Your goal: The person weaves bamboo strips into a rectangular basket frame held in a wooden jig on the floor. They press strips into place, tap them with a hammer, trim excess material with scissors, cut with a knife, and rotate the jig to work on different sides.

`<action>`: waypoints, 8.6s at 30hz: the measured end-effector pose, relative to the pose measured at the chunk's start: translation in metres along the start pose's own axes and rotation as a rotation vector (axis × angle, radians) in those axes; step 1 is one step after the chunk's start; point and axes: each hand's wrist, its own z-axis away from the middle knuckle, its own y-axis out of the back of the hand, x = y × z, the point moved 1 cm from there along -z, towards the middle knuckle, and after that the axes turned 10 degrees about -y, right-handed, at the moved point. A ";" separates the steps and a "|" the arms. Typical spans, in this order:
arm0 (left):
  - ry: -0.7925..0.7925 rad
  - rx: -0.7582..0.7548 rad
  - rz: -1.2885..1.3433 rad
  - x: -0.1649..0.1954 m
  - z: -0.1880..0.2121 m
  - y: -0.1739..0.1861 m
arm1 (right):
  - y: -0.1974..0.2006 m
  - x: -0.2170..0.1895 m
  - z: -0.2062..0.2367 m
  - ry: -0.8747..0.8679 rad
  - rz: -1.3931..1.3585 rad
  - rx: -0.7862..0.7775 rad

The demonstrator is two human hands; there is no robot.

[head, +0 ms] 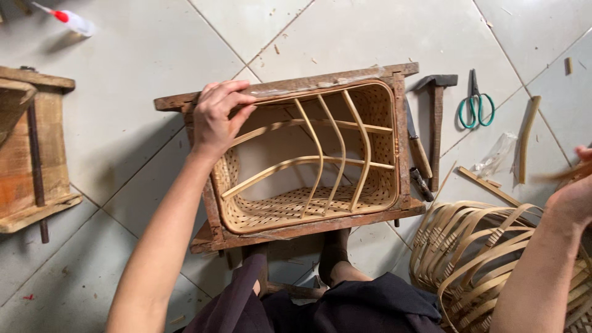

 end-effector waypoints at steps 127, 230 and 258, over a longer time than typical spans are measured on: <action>-0.109 -0.029 -0.080 -0.017 -0.001 0.010 | -0.199 -0.097 0.177 0.402 0.475 -0.518; 0.862 0.083 0.622 0.039 0.210 0.032 | -0.264 -0.112 0.267 0.687 0.520 -1.132; 0.859 -0.075 0.274 0.048 0.184 0.048 | -0.324 -0.139 0.228 0.669 0.587 -0.918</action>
